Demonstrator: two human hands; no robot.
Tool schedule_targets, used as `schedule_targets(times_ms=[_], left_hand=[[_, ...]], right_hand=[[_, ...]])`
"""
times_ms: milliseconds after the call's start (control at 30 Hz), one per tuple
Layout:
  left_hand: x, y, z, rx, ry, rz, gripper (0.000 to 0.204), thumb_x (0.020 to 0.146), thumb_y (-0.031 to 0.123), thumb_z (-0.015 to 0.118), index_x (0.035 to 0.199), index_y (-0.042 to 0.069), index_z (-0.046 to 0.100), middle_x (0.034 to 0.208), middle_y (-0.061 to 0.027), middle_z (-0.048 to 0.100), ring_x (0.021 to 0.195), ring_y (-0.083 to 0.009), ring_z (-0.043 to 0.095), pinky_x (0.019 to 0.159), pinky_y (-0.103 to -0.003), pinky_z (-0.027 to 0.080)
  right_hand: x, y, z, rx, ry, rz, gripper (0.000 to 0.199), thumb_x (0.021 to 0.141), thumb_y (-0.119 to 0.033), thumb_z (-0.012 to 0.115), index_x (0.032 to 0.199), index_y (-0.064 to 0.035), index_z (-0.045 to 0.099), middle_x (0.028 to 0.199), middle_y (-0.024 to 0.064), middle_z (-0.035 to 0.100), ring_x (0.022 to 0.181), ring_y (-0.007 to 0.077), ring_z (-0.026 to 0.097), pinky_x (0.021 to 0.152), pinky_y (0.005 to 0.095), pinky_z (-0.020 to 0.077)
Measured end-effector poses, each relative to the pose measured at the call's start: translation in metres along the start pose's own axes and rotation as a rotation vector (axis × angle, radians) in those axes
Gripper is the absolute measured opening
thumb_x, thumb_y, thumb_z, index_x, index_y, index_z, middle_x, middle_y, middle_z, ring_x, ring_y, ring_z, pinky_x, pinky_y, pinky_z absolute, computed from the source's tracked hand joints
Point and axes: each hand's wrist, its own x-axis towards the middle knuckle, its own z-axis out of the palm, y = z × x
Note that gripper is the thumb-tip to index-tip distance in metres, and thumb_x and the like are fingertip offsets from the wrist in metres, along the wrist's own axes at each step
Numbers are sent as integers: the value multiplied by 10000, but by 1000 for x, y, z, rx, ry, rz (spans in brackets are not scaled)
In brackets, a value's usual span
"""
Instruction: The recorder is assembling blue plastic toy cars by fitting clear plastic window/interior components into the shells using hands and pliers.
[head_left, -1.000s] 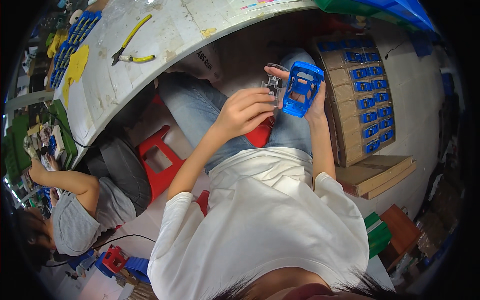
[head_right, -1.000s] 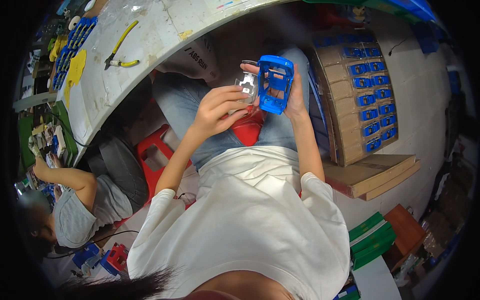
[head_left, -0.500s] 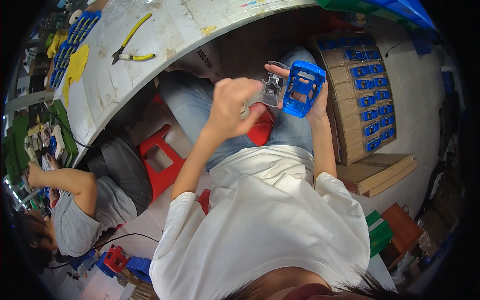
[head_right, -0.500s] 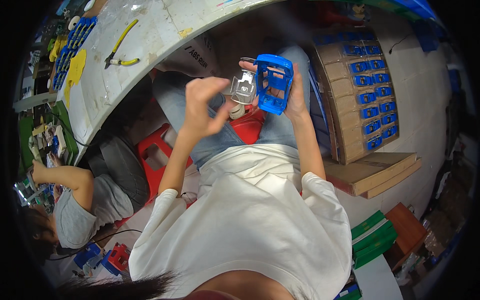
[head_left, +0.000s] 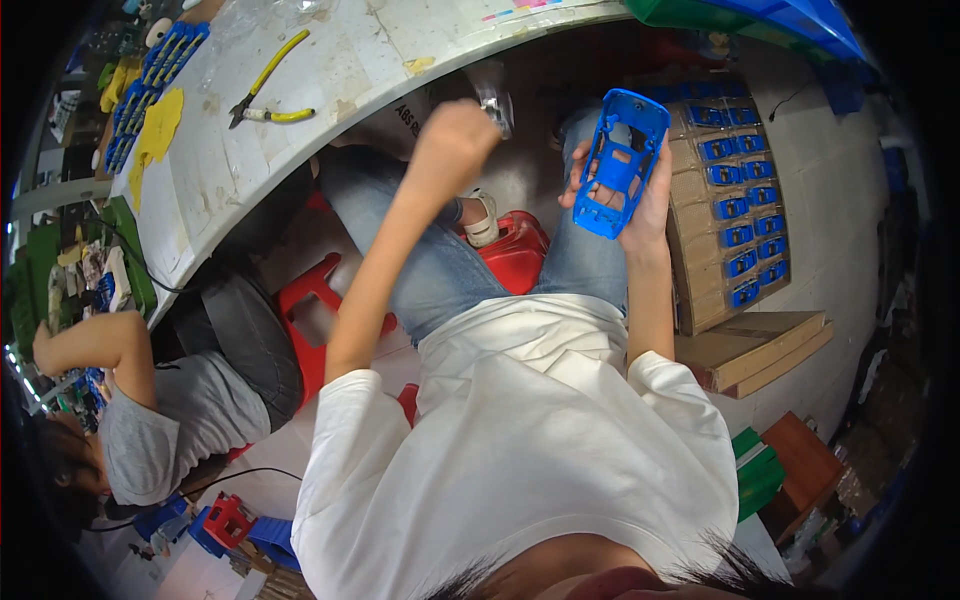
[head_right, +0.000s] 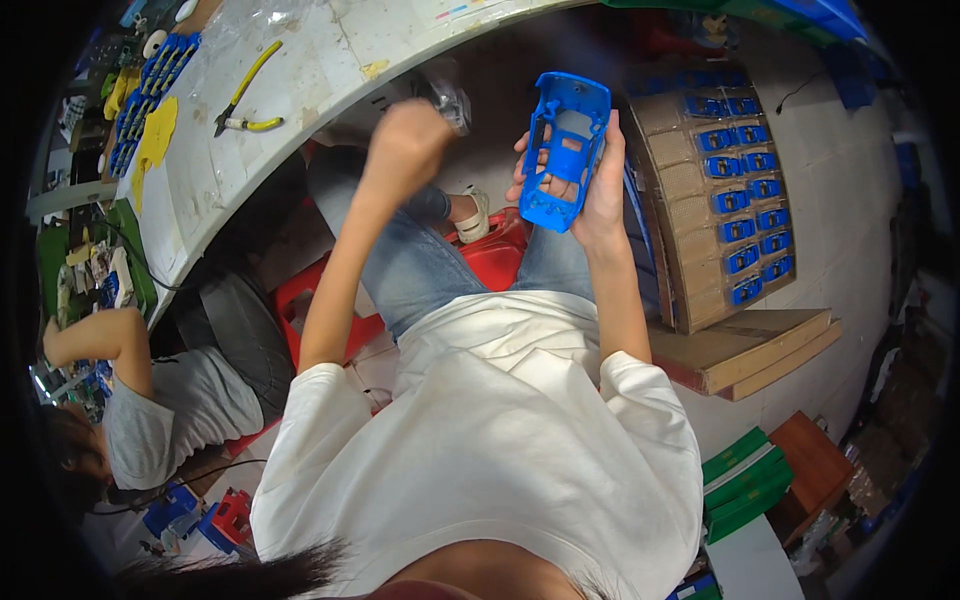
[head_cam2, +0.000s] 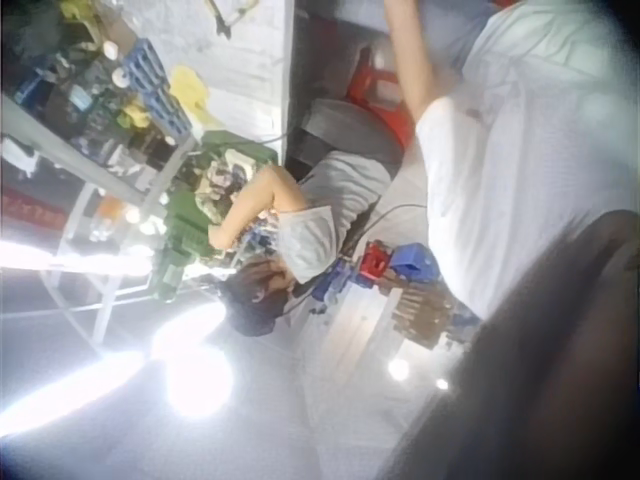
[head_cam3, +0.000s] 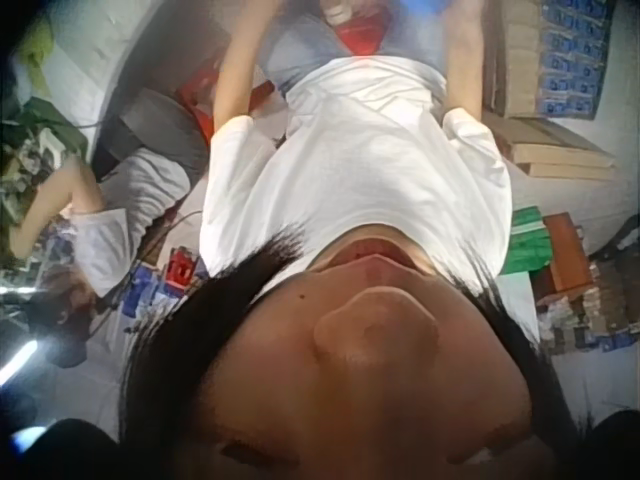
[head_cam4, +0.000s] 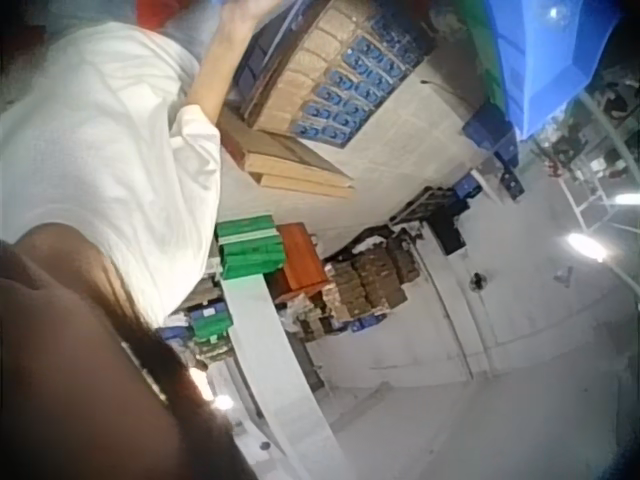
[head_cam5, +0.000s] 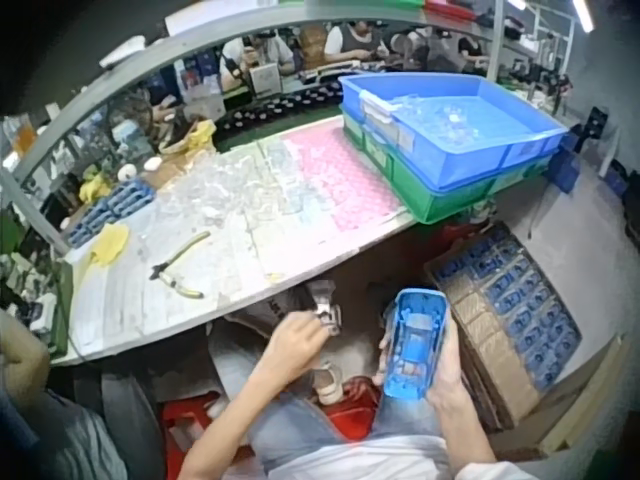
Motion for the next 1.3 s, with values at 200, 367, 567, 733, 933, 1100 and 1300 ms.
schedule_targets(times_ms=[200, 367, 567, 733, 933, 1100, 1300], left_hand=[[-11, 55, -7, -99, 62, -67, 196, 601, 58, 640, 788, 57, 583, 763, -63, 558, 778, -249, 549, 697, -333, 436], [3, 92, -45, 50, 382, 12, 245, 594, 48, 693, 828, 89, 635, 799, -19, 622, 786, -202, 585, 657, -295, 447], [3, 115, -47, 37, 305, 218, 224, 645, 96, 664, 868, 82, 654, 818, -27, 618, 787, -170, 589, 648, -260, 459], [2, 115, -49, -86, 189, 185, 225, 625, 85, 675, 849, 81, 648, 823, -37, 608, 807, -187, 579, 666, -277, 457], [8, 112, -47, -161, 261, 99, 239, 604, 65, 708, 833, 77, 642, 814, -24, 588, 792, -185, 561, 632, -291, 443], [11, 111, -46, -186, 266, 110, 236, 611, 70, 707, 839, 75, 644, 812, -27, 586, 780, -185, 556, 605, -292, 435], [16, 109, -52, -220, 150, 198, 215, 636, 84, 627, 848, 46, 616, 839, -39, 563, 824, -173, 550, 653, -281, 457]], right_hand=[[-7, -5, 0, -14, -48, -17, 719, 825, -641, 223, 1013, -9, 509, 860, 138, 580, 679, 252, 607, 596, 382, 529], [-12, -8, 13, 44, 4, 62, 585, 856, -542, 290, 1056, -25, 478, 856, 103, 563, 697, 248, 608, 584, 356, 527], [-8, -3, 19, -14, -47, -11, 499, 906, -438, 269, 1105, -19, 453, 861, 160, 565, 673, 222, 603, 571, 318, 524], [-11, -4, 16, -70, -93, -33, 459, 938, -404, 260, 1129, -43, 470, 903, 120, 588, 740, 180, 613, 652, 291, 529], [-10, 2, 23, -228, 72, -151, 492, 937, -415, 234, 1139, -19, 445, 915, 171, 579, 716, 191, 615, 584, 291, 532], [-10, 3, 24, -254, 45, -153, 497, 939, -416, 226, 1145, -20, 447, 903, 157, 591, 751, 179, 619, 601, 277, 540], [-10, 5, 17, -425, 69, -234, 493, 937, -419, 241, 1141, -18, 442, 976, 157, 571, 813, 190, 611, 623, 287, 541]])
